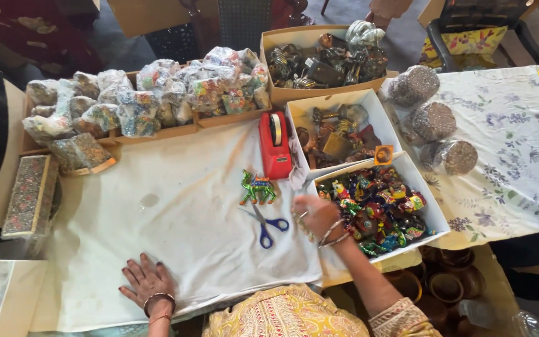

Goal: The person wraps small decorative items in bubble wrap and secures them with tape. They handle several wrapped items, placing them into a cardboard box, and then wrap a larger metallic object.

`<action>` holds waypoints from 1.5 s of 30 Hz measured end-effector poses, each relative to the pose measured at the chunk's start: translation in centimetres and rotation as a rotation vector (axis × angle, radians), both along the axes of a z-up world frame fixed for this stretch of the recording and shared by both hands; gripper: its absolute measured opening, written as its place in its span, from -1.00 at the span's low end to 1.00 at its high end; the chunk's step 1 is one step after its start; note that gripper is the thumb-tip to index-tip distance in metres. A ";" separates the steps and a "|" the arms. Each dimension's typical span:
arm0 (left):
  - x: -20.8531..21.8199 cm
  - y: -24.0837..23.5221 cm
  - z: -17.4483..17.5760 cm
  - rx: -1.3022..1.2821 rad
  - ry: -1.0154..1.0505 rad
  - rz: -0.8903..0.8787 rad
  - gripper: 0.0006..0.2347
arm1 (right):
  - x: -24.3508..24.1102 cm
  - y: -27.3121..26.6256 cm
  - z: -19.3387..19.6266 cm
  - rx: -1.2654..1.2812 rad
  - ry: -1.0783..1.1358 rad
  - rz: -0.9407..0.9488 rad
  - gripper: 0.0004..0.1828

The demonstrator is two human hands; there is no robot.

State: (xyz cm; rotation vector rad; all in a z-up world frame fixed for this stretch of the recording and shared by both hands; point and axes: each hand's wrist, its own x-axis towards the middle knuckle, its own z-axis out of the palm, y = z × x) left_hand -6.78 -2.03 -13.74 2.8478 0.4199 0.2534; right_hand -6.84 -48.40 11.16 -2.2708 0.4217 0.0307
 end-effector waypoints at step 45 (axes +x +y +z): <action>-0.5 -4.3 3.3 0.041 -0.088 0.175 -0.49 | 8.4 5.4 -10.0 -0.367 -0.194 0.401 -0.56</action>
